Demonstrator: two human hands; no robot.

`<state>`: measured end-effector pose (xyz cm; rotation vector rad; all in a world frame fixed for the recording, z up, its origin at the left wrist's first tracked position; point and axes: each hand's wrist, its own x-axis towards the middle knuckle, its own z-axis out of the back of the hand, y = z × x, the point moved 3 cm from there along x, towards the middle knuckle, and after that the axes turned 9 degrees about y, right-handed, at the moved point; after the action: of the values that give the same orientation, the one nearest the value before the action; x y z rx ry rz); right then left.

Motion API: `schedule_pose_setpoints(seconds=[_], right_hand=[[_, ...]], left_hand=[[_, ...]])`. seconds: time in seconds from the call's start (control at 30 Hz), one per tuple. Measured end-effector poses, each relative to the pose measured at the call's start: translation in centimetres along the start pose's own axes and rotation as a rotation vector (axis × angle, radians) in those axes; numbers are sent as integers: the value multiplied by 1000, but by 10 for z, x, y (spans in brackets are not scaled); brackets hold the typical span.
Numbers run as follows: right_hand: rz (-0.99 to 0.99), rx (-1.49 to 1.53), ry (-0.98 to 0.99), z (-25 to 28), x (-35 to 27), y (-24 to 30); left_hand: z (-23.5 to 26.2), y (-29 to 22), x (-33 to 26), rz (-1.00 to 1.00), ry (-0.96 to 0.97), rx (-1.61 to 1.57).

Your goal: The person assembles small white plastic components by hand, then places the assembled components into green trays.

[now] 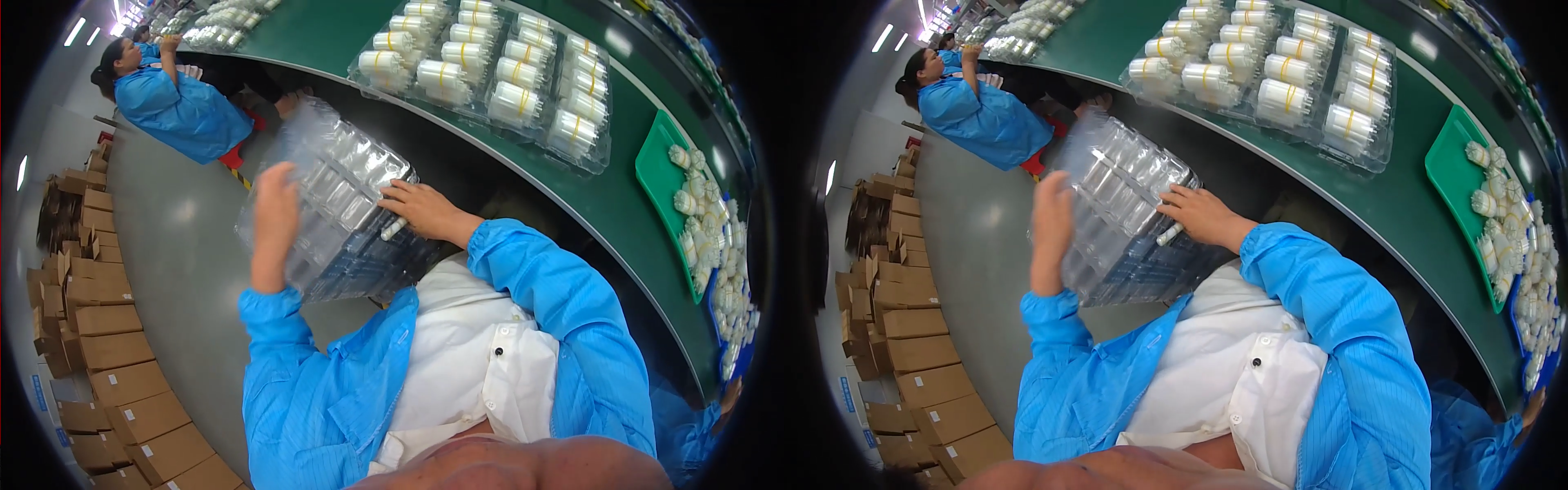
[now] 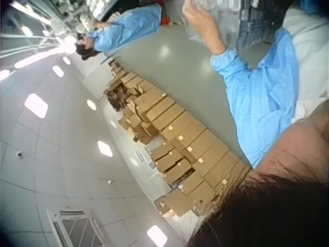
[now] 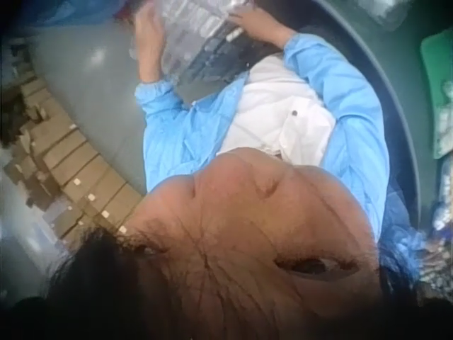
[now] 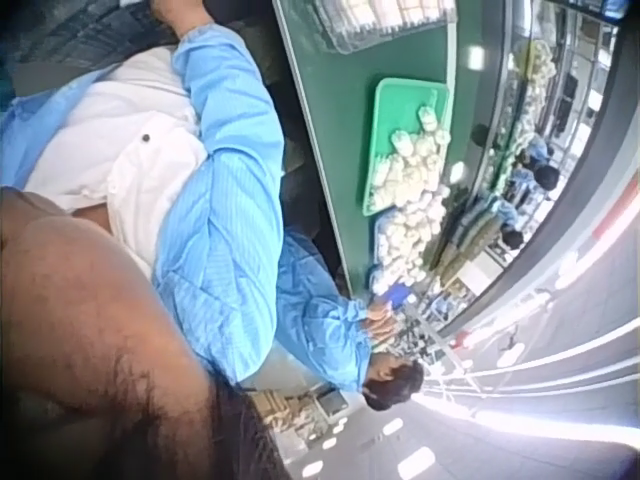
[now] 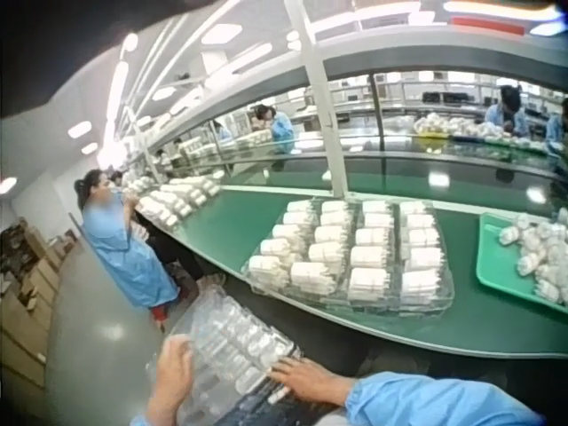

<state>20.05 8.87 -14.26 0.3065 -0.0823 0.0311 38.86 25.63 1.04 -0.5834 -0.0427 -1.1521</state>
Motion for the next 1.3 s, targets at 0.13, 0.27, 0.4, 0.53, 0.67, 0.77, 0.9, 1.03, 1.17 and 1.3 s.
schedule_pose_setpoints(seconds=[0.13, 0.27, 0.4, 0.53, 0.67, 0.77, 0.9, 1.03, 1.17, 1.3], right_hand=[[-22, 83, 1, 5, -8, -1], [53, 143, -85, 25, -22, 20], [30, 146, -77, 56, -62, 33], [114, 64, -376, 87, -110, 59], [44, 139, -380, 124, -174, 66], [-82, 59, -530, 172, -233, 68], [-415, -260, -813, 230, -320, 60], [-646, -91, -1080, 243, -392, 11], [-806, 191, -1042, 222, -412, -26], [-856, 192, -990, 215, -413, -32]], left_hand=[[126, -22, 4, -67, -505, 144], [166, -94, 25, -566, -690, 106], [96, -212, 109, -1031, -341, 256], [-8, -271, 154, -1107, 40, 168], [-95, -274, 175, -1213, 301, 204], [-97, -285, 166, -1155, 260, 266], [-95, -296, 152, -1117, 182, 327], [-90, -321, 135, -1069, -173, 181], [-142, -421, 86, -1220, -47, -407], [-227, -530, 81, -1168, 166, -433]])
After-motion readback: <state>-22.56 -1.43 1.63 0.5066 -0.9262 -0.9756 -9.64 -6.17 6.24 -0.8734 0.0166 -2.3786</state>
